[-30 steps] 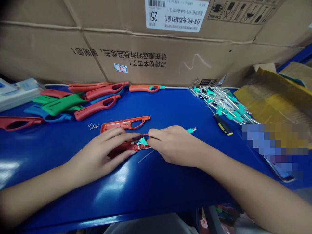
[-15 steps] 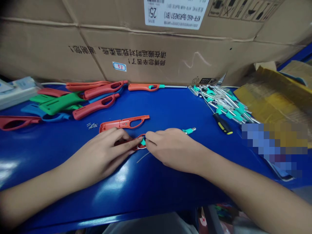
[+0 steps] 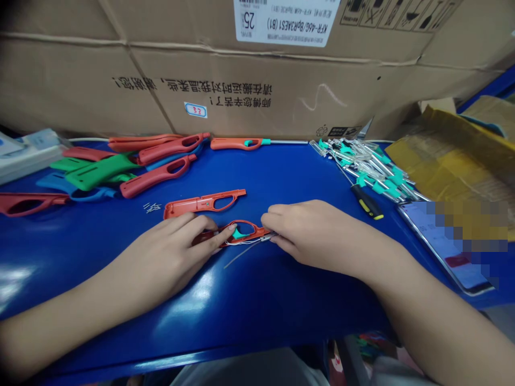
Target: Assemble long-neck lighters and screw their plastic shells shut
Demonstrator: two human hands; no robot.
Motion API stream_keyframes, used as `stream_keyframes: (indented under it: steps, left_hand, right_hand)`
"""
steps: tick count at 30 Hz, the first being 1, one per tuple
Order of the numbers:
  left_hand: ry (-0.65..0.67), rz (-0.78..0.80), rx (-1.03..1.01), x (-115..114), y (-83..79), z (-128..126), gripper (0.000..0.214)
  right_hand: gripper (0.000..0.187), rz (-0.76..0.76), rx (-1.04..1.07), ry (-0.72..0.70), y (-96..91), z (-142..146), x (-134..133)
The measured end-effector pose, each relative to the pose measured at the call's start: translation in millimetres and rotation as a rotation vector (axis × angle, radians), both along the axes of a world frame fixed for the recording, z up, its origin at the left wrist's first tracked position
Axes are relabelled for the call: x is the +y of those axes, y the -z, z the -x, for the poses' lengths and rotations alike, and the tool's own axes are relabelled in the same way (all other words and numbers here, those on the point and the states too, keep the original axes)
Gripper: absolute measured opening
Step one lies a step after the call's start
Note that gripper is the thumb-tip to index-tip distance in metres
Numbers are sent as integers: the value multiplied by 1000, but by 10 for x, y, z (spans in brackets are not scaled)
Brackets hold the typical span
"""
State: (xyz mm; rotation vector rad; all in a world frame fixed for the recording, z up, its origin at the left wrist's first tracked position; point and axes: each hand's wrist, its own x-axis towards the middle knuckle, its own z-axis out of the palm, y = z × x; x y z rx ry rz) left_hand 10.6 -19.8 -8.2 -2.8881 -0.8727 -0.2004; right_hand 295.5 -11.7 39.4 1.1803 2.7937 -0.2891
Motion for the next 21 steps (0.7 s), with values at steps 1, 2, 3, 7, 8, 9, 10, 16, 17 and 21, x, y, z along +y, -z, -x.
stream_keyframes:
  steps: [1, 2, 3, 7, 8, 9, 10, 16, 17, 21]
  left_hand:
    - [0, 1, -2, -1, -1, 1, 50]
    - [0, 3, -10, -1, -1, 3, 49]
    - [4, 10, -20, 0, 0, 5, 48]
    - [13, 41, -62, 5, 10, 12, 44]
    - [12, 45, -73, 7, 13, 14, 44]
    - [11, 51, -81, 8, 17, 15, 43]
    - [12, 55, -90, 10, 20, 16, 43]
    - [5, 83, -118, 26, 26, 15, 41]
    - [3, 86, -119, 28, 26, 16, 41]
    - [1, 107, -130, 30, 29, 20, 41]
  right_hand:
    - [10, 19, 3, 1, 3, 9, 4]
    - [13, 34, 9, 4, 4, 11, 8]
    - [14, 43, 17, 8, 3, 7, 11]
    - [16, 12, 44, 16, 8, -46, 27]
    - [16, -3, 44, 16, 14, -57, 33]
    - [16, -12, 42, 12, 20, -63, 40]
    - [16, -14, 35, 9, 25, -63, 45]
    - [20, -23, 8, 45, 32, 8, 40]
    - [20, -22, 14, 61, 33, 18, 38]
    - [17, 42, 70, 131, 42, 23, 61]
